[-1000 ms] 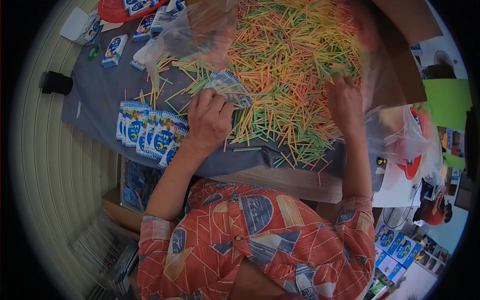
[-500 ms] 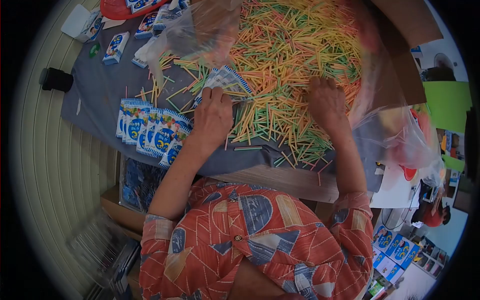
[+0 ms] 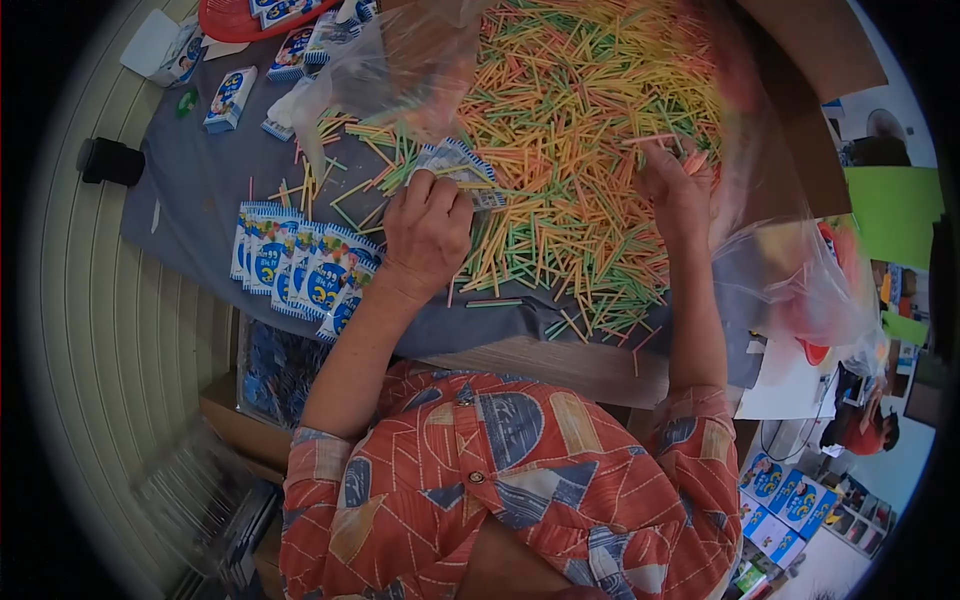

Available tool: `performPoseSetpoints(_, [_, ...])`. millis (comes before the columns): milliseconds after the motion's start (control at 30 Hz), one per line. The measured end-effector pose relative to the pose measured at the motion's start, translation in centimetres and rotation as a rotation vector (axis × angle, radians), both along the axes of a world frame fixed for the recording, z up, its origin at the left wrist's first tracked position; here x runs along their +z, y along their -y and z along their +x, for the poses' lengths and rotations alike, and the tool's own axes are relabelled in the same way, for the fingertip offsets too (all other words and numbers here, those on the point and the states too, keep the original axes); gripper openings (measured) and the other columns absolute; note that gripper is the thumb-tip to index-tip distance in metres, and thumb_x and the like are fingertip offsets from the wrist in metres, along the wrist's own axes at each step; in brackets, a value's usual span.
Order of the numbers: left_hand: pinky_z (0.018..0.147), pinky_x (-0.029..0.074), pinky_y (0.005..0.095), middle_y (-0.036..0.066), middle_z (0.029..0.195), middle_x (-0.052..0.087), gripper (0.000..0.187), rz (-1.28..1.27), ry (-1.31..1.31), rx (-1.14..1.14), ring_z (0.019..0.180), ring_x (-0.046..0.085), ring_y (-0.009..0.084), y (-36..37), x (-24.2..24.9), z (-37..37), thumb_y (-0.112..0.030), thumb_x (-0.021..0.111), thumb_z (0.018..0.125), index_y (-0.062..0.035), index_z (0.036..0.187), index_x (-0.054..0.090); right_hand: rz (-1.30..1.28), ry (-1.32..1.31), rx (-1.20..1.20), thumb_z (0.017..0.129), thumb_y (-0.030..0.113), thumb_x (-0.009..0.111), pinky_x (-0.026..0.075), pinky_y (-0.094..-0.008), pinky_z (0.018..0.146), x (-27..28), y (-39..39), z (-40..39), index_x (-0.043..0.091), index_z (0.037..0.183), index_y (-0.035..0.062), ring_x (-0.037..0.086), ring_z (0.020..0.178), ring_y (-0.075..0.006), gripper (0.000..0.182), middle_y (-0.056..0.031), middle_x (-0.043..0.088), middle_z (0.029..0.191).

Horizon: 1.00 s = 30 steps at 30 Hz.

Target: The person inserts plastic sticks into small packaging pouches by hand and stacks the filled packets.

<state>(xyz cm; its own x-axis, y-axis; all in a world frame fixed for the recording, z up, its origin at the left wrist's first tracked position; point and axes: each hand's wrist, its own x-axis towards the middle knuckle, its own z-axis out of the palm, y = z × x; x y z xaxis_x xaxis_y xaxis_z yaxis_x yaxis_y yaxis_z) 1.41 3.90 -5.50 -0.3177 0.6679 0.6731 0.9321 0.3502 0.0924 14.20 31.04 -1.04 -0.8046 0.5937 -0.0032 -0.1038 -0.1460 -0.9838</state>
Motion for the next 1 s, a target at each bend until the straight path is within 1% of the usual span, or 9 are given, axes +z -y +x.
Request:
performPoseSetpoints(67, [0.064, 0.055, 0.0384, 0.011, 0.085, 0.060, 0.009, -0.069, 0.099, 0.035, 0.083, 0.060, 0.0288, 0.4, -0.9, 0.7, -0.003, 0.061, 0.067, 0.0005, 0.075, 0.064, -0.085, -0.123, 0.076, 0.097, 0.016, 0.061, 0.027, -0.0251, 0.048, -0.6, 0.1, -0.6, 0.059, 0.082, 0.0067, 0.032, 0.050, -0.0054, 0.018, 0.0043, 0.046, 0.063])
performPoseSetpoints(333, [0.069, 0.050, 0.0375, 0.009, 0.083, 0.062, 0.009, -0.045, 0.438, 0.054, 0.081, 0.061, 0.0277, 1.6, 0.2, -0.3, 0.003, 0.068, 0.075, -0.0012, 0.082, 0.066, -0.216, 0.064, 0.175, 0.097, 0.015, 0.062, 0.027, -0.0231, 0.044, -1.4, 2.5, -1.8, 0.060, 0.101, 0.0069, 0.034, 0.048, -0.0049, 0.009, 0.0052, 0.043, 0.060])
performPoseSetpoints(400, [0.067, 0.047, 0.0348, 0.008, 0.080, 0.063, 0.011, 0.219, 0.812, -0.035, 0.078, 0.059, 0.0236, 1.8, -0.2, -1.2, 0.006, 0.072, 0.074, -0.0002, 0.078, 0.065, -0.248, 0.038, 0.210, 0.096, 0.014, 0.063, 0.026, -0.0228, 0.044, -1.3, 2.2, -1.7, 0.061, 0.102, 0.0076, 0.032, 0.047, -0.0048, 0.009, 0.0055, 0.041, 0.059])
performPoseSetpoints(667, [0.057, 0.044, 0.0291, 0.007, 0.073, 0.062, 0.015, 0.340, 0.938, -0.090, 0.063, 0.057, 0.0134, 1.1, 1.8, -0.1, 0.000, 0.081, 0.073, 0.0013, 0.077, 0.067, -0.342, -0.177, 0.247, 0.100, 0.018, 0.057, 0.024, -0.0255, 0.047, 0.8, 5.4, -3.3, 0.060, 0.108, 0.0059, 0.023, 0.046, -0.0057, 0.015, 0.0069, 0.030, 0.055])
performPoseSetpoints(733, [0.054, 0.043, 0.0297, 0.007, 0.072, 0.060, 0.017, 0.350, 0.972, -0.126, 0.059, 0.056, 0.0143, 0.4, 1.9, 0.5, -0.003, 0.083, 0.073, 0.0011, 0.078, 0.067, -0.404, -0.356, 0.356, 0.100, 0.022, 0.056, 0.034, -0.0293, 0.051, 1.4, 6.7, -4.2, 0.062, 0.106, 0.0028, 0.040, 0.047, -0.0093, 0.021, 0.0039, 0.039, 0.057])
performPoseSetpoints(767, [0.055, 0.043, 0.0290, 0.006, 0.072, 0.061, 0.017, 0.386, 1.045, -0.161, 0.060, 0.056, 0.0133, 0.0, 1.7, 0.8, -0.004, 0.083, 0.073, 0.0012, 0.079, 0.068, -0.398, -0.356, 0.352, 0.100, 0.022, 0.056, 0.034, -0.0293, 0.051, 1.4, 7.5, -4.8, 0.062, 0.106, 0.0028, 0.040, 0.047, -0.0093, 0.021, 0.0039, 0.039, 0.057])
performPoseSetpoints(833, [0.056, 0.044, 0.0284, 0.006, 0.072, 0.061, 0.018, 0.424, 1.114, -0.202, 0.061, 0.056, 0.0123, -0.5, 1.7, 1.1, -0.005, 0.084, 0.074, 0.0013, 0.081, 0.069, -0.126, -0.387, 0.264, 0.103, 0.029, 0.051, 0.044, -0.0330, 0.061, 1.7, 8.9, -5.9, 0.061, 0.105, 0.0013, 0.057, 0.059, -0.0153, 0.030, 0.0012, 0.043, 0.058])
performPoseSetpoints(867, [0.057, 0.045, 0.0280, 0.005, 0.073, 0.061, 0.018, 0.422, 1.123, -0.236, 0.063, 0.056, 0.0121, -0.7, 1.8, 1.2, -0.005, 0.084, 0.074, 0.0014, 0.081, 0.069, -0.130, -0.388, 0.355, 0.103, 0.033, 0.049, 0.050, -0.0339, 0.072, 2.1, 9.0, -6.0, 0.062, 0.101, 0.0009, 0.066, 0.075, -0.0184, 0.035, -0.0041, 0.056, 0.064])
performPoseSetpoints(1000, [0.066, 0.047, 0.0254, 0.005, 0.082, 0.066, 0.014, 0.416, 1.123, -0.345, 0.073, 0.059, 0.0092, -0.9, 1.9, 1.2, 0.001, 0.080, 0.077, 0.0016, 0.085, 0.068, 0.019, -0.169, 0.380, 0.104, 0.039, 0.047, 0.050, -0.0335, 0.081, 1.9, 9.3, -5.9, 0.064, 0.095, 0.0000, 0.066, 0.082, -0.0182, 0.044, -0.0093, 0.066, 0.077])
